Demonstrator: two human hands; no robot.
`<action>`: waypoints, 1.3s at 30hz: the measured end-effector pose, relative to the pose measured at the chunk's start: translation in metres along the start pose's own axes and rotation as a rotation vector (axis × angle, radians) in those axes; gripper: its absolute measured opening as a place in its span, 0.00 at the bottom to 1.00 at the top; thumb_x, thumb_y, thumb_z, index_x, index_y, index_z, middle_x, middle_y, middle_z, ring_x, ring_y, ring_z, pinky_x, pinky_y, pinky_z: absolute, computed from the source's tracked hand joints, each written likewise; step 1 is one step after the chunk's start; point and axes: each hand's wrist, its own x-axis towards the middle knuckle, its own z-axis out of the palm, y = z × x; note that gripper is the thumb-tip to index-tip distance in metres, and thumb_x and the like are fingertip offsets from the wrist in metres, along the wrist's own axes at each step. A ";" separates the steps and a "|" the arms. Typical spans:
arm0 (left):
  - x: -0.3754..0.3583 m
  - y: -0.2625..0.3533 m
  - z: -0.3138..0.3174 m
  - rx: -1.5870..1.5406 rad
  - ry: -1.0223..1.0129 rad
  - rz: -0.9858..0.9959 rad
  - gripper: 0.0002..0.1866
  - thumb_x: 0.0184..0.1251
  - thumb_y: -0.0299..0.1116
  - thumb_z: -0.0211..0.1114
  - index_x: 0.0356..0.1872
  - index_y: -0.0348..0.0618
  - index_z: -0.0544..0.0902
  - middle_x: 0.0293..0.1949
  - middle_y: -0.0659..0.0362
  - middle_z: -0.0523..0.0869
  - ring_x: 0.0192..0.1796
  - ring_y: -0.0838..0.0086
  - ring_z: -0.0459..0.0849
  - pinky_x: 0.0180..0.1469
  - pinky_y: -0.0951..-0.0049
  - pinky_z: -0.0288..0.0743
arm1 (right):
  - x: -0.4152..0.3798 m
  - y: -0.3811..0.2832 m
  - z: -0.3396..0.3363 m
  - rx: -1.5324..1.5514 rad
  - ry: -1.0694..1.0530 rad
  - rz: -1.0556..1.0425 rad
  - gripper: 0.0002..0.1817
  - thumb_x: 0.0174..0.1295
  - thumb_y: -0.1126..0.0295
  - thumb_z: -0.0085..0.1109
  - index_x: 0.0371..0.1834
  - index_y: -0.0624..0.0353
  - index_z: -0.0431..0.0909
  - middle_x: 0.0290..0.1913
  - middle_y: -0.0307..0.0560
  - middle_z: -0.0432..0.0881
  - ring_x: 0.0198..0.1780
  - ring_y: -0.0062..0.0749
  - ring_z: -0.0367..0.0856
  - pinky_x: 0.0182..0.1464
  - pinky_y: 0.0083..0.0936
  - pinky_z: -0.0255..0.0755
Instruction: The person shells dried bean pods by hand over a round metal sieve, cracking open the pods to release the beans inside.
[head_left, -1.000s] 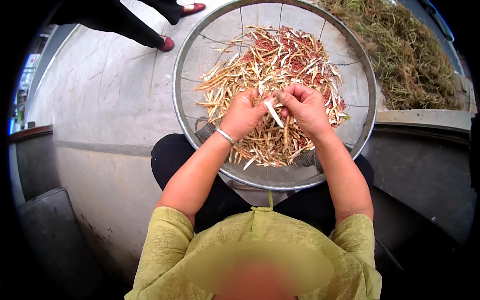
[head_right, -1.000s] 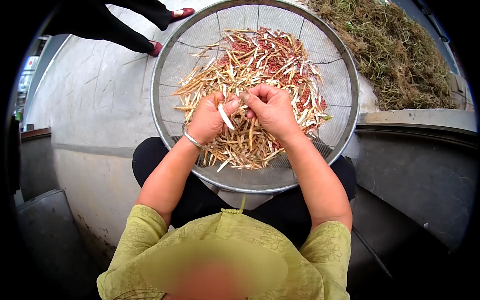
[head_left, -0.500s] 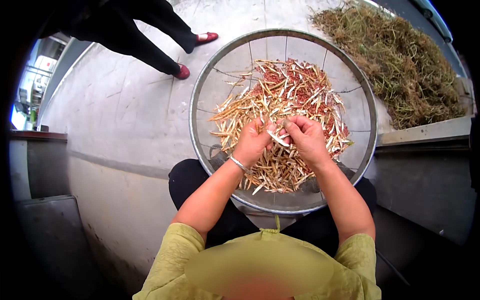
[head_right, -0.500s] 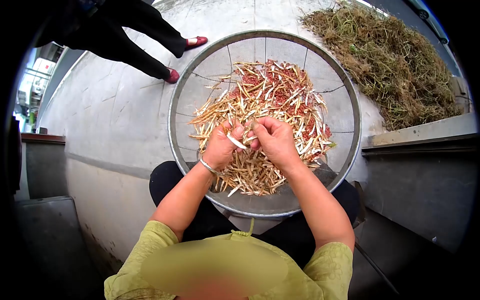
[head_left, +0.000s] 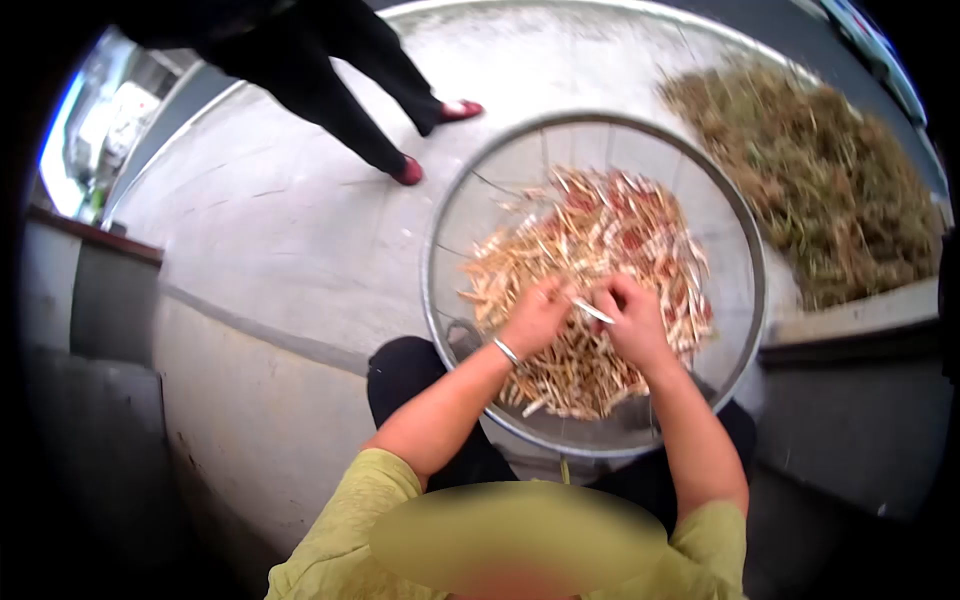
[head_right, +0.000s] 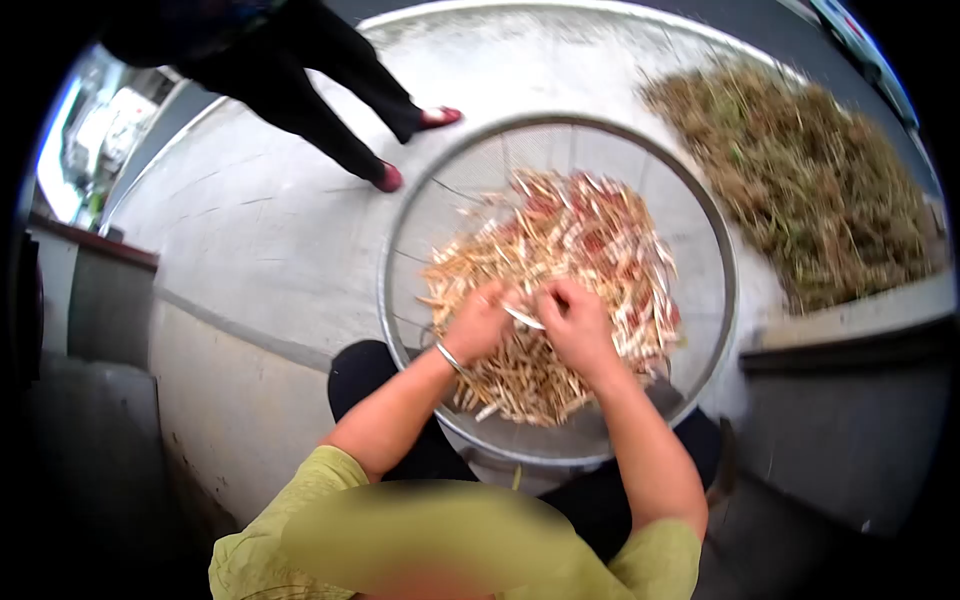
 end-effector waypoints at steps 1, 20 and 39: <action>-0.002 0.004 0.001 0.188 0.048 0.041 0.12 0.67 0.39 0.53 0.31 0.40 0.73 0.16 0.64 0.69 0.19 0.80 0.67 0.23 0.76 0.66 | 0.001 -0.001 -0.001 -0.139 0.014 -0.063 0.06 0.58 0.72 0.54 0.27 0.63 0.75 0.18 0.41 0.73 0.19 0.22 0.73 0.22 0.20 0.66; -0.001 0.015 -0.026 0.167 -0.013 0.129 0.24 0.70 0.45 0.45 0.20 0.42 0.79 0.17 0.66 0.77 0.19 0.84 0.71 0.21 0.81 0.64 | -0.015 -0.008 -0.033 -0.923 -0.153 -0.294 0.22 0.48 0.74 0.57 0.50 0.59 0.72 0.40 0.60 0.75 0.42 0.53 0.75 0.44 0.41 0.70; -0.003 0.010 -0.029 -0.378 0.043 0.058 0.12 0.70 0.39 0.52 0.37 0.39 0.75 0.15 0.74 0.59 0.15 0.90 0.55 0.16 0.88 0.48 | 0.004 0.010 -0.030 0.032 -0.199 0.266 0.05 0.61 0.72 0.56 0.32 0.63 0.74 0.25 0.39 0.78 0.22 0.18 0.76 0.25 0.16 0.72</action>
